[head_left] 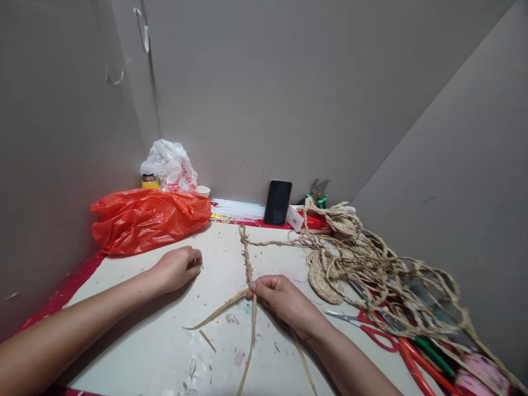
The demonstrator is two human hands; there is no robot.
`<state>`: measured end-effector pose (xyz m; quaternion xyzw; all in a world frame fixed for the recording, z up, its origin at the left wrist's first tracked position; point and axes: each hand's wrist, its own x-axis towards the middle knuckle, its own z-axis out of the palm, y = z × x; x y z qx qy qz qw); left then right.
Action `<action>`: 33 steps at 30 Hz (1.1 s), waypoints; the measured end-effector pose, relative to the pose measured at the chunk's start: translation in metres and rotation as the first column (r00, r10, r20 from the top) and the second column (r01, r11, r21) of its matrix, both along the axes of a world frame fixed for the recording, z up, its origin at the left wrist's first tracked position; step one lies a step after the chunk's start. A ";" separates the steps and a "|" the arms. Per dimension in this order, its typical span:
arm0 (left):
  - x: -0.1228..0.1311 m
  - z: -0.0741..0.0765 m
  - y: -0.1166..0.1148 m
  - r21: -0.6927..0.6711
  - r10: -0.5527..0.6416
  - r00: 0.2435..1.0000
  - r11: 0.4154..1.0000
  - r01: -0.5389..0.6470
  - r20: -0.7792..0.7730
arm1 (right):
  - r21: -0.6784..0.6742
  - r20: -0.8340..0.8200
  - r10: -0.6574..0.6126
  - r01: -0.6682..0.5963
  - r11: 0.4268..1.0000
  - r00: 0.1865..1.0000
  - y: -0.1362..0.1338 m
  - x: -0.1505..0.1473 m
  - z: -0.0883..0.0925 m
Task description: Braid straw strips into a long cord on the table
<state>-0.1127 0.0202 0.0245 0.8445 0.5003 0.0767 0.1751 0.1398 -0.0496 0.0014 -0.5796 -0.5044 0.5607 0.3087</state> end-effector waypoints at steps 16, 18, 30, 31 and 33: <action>0.085 -0.006 -0.050 -0.456 0.206 0.805 0.886 0.089 0.557 | 0.049 -0.075 -0.007 0.011 0.999 0.997 0.001 0.000 -0.006; 0.091 -0.013 -0.051 -0.520 0.262 0.781 0.849 0.093 0.567 | 0.059 -0.096 0.002 0.003 0.998 0.995 0.001 0.000 -0.005; 0.088 -0.019 -0.046 -0.414 0.232 0.806 0.910 0.018 0.544 | 0.098 -0.051 0.014 -0.009 0.995 0.999 -0.001 -0.004 -0.006; 0.089 -0.021 -0.045 -0.417 0.234 0.805 0.909 0.018 0.545 | 0.099 -0.045 0.021 -0.016 0.995 0.999 -0.001 -0.004 -0.006; 0.089 -0.027 -0.044 -0.406 0.229 0.803 0.914 0.018 0.551 | 0.104 -0.022 0.029 -0.026 0.994 0.999 -0.001 -0.005 -0.005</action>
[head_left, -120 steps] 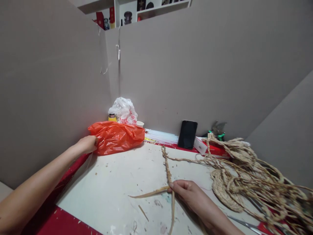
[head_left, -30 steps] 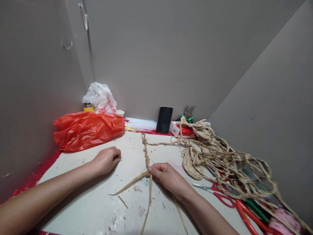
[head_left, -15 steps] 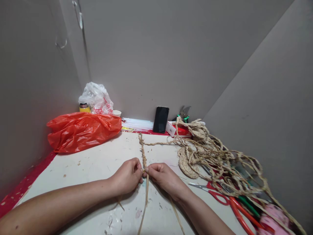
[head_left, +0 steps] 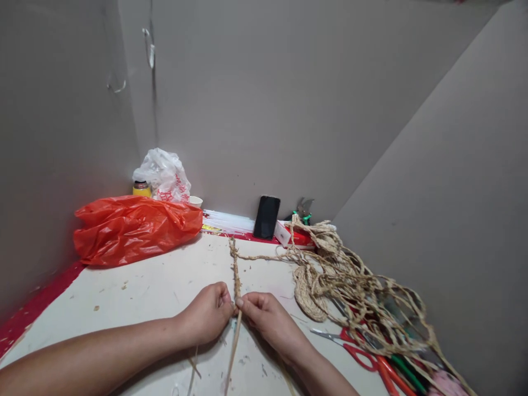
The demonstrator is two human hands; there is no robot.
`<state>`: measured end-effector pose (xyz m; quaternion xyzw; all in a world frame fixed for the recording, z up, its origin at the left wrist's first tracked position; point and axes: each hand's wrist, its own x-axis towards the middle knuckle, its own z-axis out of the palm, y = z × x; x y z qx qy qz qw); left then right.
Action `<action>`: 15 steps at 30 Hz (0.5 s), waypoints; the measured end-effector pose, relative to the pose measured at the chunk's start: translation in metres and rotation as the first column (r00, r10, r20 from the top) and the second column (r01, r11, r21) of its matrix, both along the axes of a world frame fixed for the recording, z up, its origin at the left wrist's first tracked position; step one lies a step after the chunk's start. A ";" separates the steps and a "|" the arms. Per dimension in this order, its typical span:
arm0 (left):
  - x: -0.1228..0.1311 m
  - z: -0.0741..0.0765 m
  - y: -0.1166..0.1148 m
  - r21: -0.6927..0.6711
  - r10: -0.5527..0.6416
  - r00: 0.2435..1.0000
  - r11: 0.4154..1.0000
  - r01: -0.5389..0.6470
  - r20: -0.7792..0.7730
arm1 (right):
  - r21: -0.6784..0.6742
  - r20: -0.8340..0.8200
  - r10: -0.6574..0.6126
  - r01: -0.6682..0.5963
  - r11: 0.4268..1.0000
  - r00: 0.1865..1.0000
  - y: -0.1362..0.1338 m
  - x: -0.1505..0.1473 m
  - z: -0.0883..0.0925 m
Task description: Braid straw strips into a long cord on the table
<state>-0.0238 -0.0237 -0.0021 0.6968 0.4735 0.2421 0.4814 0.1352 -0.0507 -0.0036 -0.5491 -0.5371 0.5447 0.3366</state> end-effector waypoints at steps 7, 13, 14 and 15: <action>0.002 -0.004 0.001 -0.139 0.028 0.991 0.990 -0.010 0.130 | 0.074 0.101 -0.001 -0.006 0.997 0.995 -0.002 -0.004 0.006; -0.001 0.002 0.004 -0.461 0.078 0.967 0.887 0.044 0.243 | 0.148 0.145 -0.031 0.009 0.989 0.989 -0.001 -0.006 0.003; -0.002 0.001 0.005 -0.480 0.081 0.965 0.876 0.051 0.251 | 0.166 0.162 -0.032 0.005 0.986 0.986 -0.002 -0.007 0.003; -0.003 0.000 0.005 -0.493 0.087 0.962 0.868 0.054 0.258 | 0.188 0.181 -0.029 -0.006 0.982 0.983 -0.002 -0.008 0.003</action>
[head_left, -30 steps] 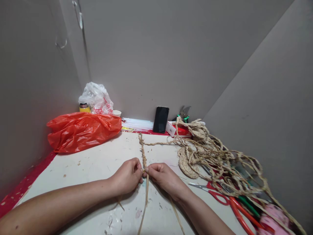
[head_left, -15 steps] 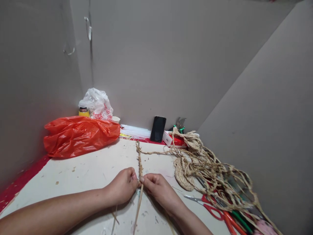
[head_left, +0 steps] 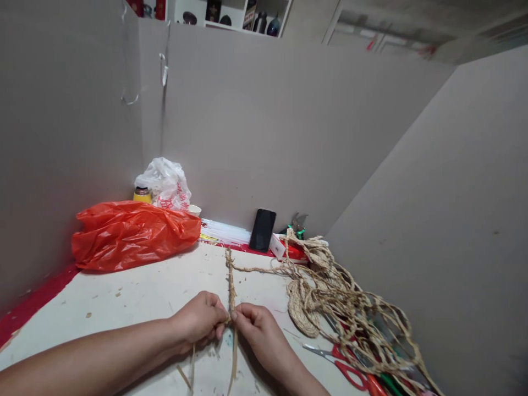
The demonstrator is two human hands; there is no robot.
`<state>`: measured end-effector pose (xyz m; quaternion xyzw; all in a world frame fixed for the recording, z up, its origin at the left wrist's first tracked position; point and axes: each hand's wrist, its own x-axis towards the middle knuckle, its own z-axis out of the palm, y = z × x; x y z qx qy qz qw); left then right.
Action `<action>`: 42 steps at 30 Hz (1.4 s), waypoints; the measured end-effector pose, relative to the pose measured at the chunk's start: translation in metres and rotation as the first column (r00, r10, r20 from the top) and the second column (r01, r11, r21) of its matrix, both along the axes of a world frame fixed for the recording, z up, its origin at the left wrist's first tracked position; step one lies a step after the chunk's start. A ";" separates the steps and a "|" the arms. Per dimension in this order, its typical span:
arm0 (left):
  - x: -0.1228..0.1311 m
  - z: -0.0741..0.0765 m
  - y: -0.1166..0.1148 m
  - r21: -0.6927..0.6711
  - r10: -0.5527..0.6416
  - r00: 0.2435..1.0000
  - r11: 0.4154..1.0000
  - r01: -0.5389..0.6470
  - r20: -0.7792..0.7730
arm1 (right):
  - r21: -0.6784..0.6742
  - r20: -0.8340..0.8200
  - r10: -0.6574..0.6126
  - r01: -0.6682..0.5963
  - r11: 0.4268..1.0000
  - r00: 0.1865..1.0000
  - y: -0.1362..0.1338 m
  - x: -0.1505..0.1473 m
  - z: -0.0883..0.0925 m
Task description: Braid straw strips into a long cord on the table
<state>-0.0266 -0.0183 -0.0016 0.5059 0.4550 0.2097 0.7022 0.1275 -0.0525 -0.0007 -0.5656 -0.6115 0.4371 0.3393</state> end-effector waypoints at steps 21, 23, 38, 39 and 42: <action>0.008 -0.003 -0.028 0.583 0.193 0.964 0.811 -0.054 -0.180 | -0.254 -0.541 -0.245 0.121 0.960 0.805 -0.015 -0.024 -0.003; 0.008 -0.004 -0.030 0.621 0.196 0.960 0.783 -0.032 -0.198 | -0.260 -0.568 -0.249 0.115 0.959 0.784 -0.016 -0.026 -0.003; 0.011 0.000 -0.039 0.679 0.070 0.968 0.725 0.116 -0.240 | -0.350 -0.666 -0.415 0.232 0.908 0.620 -0.017 -0.030 -0.002; 0.010 0.003 -0.042 0.674 0.049 0.964 0.725 0.146 -0.262 | -0.353 -0.673 -0.418 0.232 0.906 0.610 -0.017 -0.028 -0.004; 0.002 0.018 -0.040 0.646 0.032 0.967 0.750 0.143 -0.252 | -0.374 -0.697 -0.408 0.186 0.909 0.590 -0.015 -0.022 -0.005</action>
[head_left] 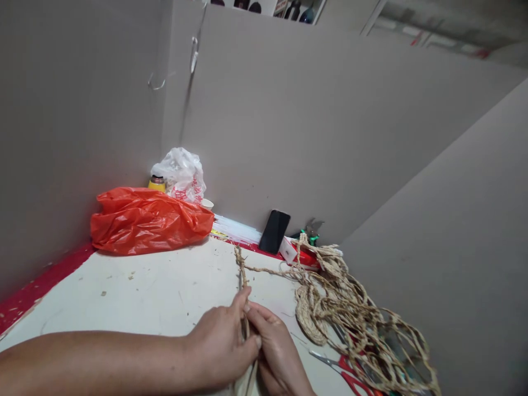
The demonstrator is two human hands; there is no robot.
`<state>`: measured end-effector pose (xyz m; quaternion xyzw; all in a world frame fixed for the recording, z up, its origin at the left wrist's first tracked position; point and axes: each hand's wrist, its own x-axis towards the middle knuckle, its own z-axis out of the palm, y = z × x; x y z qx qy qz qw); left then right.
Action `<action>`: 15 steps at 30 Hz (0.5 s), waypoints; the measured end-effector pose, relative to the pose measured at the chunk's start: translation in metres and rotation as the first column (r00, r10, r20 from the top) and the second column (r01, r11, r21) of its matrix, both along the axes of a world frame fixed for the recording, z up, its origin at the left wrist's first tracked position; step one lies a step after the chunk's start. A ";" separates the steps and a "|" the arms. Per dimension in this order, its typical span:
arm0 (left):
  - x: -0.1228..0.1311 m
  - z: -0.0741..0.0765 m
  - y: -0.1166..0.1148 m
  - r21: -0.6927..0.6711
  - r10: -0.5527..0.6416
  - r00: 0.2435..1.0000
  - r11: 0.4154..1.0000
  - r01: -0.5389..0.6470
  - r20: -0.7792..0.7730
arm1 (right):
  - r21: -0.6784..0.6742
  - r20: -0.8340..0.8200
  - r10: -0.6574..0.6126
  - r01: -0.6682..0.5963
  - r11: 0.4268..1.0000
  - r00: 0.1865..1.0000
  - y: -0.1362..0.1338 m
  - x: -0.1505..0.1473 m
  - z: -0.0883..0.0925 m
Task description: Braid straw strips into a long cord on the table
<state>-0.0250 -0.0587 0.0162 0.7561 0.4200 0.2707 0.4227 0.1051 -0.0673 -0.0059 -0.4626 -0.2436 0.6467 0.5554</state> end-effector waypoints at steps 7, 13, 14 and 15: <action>-0.006 0.006 0.034 -0.367 0.279 0.882 0.921 -0.133 0.380 | -0.095 -0.002 0.151 -0.151 0.984 0.988 0.006 0.010 0.013; 0.006 -0.010 0.033 -0.714 0.101 0.928 0.670 0.204 0.360 | -0.045 -0.028 0.251 -0.252 0.967 0.968 0.006 0.008 0.023; 0.005 -0.009 0.033 -0.695 0.081 0.937 0.693 0.192 0.340 | -0.046 -0.025 0.244 -0.244 0.969 0.970 0.006 0.008 0.022; 0.004 -0.009 0.033 -0.672 0.068 0.942 0.718 0.182 0.327 | -0.045 -0.019 0.234 -0.234 0.971 0.972 0.006 0.008 0.021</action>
